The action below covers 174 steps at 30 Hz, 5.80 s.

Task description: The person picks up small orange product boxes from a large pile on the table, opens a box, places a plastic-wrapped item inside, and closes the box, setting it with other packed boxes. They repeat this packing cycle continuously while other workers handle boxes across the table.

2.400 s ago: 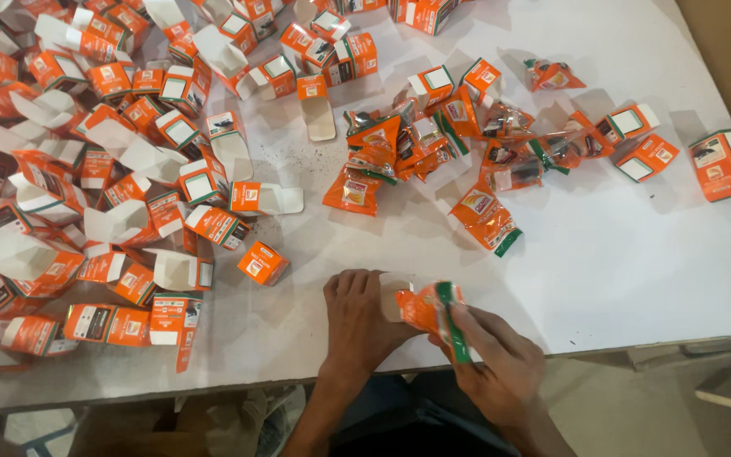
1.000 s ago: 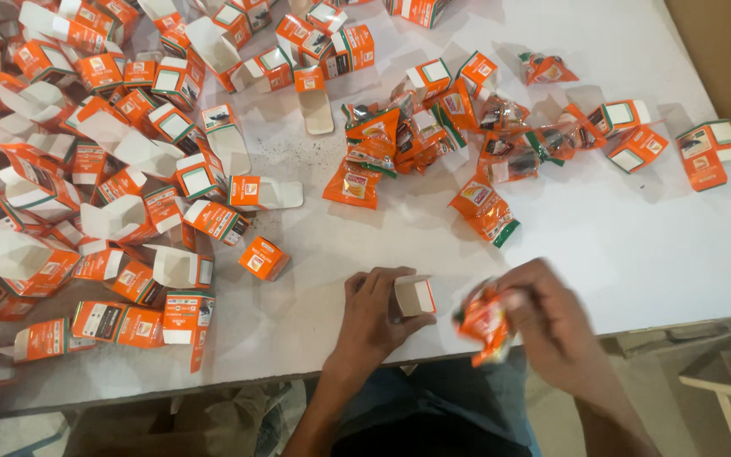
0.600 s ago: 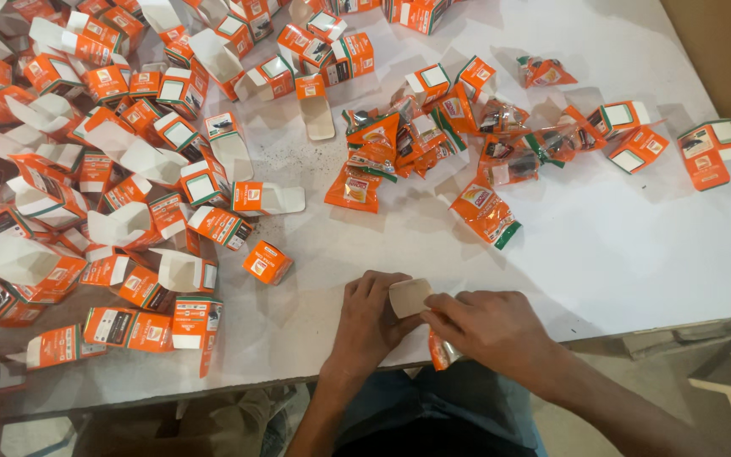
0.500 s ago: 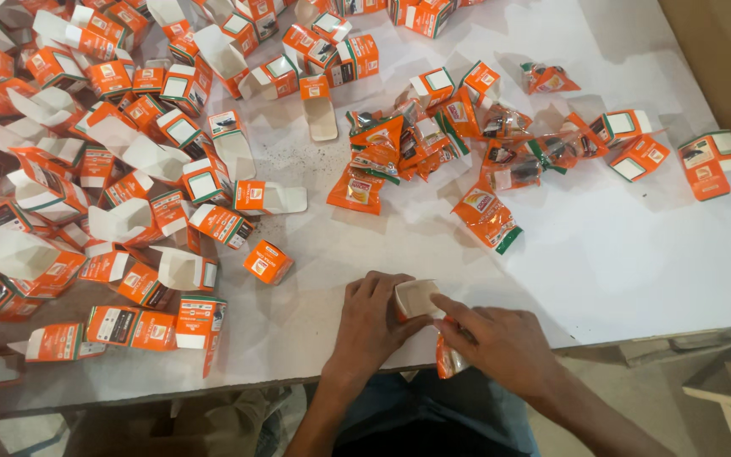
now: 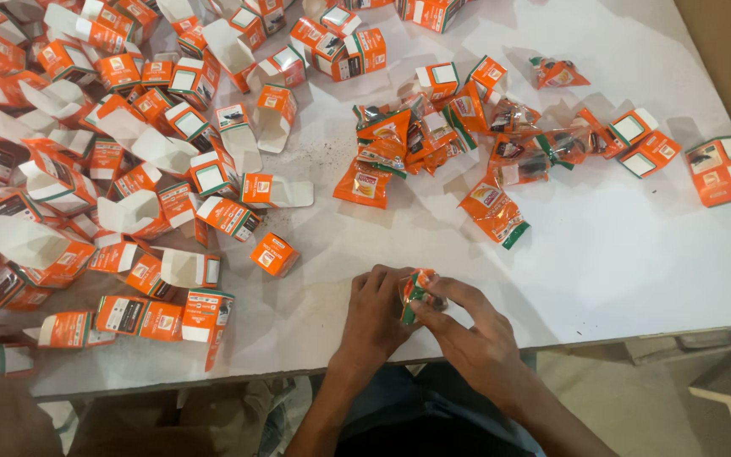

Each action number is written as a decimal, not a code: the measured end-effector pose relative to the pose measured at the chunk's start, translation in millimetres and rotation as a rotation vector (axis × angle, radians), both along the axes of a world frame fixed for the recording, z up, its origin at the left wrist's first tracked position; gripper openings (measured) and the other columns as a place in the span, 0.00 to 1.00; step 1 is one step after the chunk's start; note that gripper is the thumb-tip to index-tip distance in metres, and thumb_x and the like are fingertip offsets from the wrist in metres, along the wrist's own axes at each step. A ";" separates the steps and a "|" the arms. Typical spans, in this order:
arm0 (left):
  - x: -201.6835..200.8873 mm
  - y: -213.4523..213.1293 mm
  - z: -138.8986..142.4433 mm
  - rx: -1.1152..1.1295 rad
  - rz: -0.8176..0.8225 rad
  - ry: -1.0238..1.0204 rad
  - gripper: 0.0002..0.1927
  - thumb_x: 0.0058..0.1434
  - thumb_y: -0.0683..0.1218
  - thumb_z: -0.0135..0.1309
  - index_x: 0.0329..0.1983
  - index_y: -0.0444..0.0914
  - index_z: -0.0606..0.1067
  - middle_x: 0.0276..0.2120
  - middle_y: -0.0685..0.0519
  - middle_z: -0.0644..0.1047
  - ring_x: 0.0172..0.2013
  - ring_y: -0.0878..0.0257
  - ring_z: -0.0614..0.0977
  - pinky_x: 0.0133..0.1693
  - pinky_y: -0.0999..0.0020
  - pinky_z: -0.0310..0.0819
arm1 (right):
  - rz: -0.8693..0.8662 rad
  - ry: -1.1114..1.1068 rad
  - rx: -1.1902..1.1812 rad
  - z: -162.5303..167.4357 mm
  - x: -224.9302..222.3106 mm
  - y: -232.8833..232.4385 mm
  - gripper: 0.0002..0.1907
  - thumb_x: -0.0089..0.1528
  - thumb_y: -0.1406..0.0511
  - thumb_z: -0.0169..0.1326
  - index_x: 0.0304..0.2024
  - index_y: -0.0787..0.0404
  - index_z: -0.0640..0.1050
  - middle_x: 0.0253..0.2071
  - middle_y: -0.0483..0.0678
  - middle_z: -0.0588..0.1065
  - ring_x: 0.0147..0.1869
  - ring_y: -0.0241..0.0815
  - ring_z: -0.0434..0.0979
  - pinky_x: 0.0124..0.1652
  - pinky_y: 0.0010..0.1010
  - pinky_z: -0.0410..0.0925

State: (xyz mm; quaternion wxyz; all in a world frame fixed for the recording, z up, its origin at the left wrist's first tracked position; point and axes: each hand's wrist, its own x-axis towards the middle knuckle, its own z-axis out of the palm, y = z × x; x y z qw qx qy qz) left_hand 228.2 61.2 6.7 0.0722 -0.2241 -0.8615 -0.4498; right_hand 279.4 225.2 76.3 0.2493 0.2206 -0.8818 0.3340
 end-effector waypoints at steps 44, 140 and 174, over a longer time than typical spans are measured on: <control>0.8 -4.0 -4.7 0.055 -0.032 0.055 0.30 0.48 0.47 0.69 0.55 0.42 0.74 0.44 0.56 0.77 0.49 0.57 0.76 0.55 0.56 0.65 | -0.005 0.061 0.190 -31.6 -16.9 11.9 0.16 0.58 0.77 0.60 0.47 0.60 0.78 0.58 0.52 0.77 0.60 0.54 0.81 0.56 0.39 0.75; -176.4 -116.1 114.9 -0.578 0.433 0.070 0.23 0.66 0.61 0.62 0.49 0.38 0.80 0.42 0.45 0.82 0.45 0.48 0.82 0.46 0.51 0.76 | 0.067 -0.038 0.337 -14.0 -101.2 4.7 0.26 0.61 0.69 0.57 0.63 0.63 0.72 0.65 0.59 0.67 0.67 0.60 0.68 0.61 0.52 0.64; 12.1 28.3 14.0 0.276 -0.101 -0.458 0.37 0.44 0.47 0.76 0.57 0.38 0.73 0.42 0.48 0.82 0.37 0.55 0.85 0.38 0.66 0.82 | -0.187 -0.214 -0.299 -23.0 43.7 67.9 0.26 0.55 0.77 0.56 0.57 0.62 0.78 0.55 0.57 0.80 0.53 0.45 0.84 0.49 0.29 0.76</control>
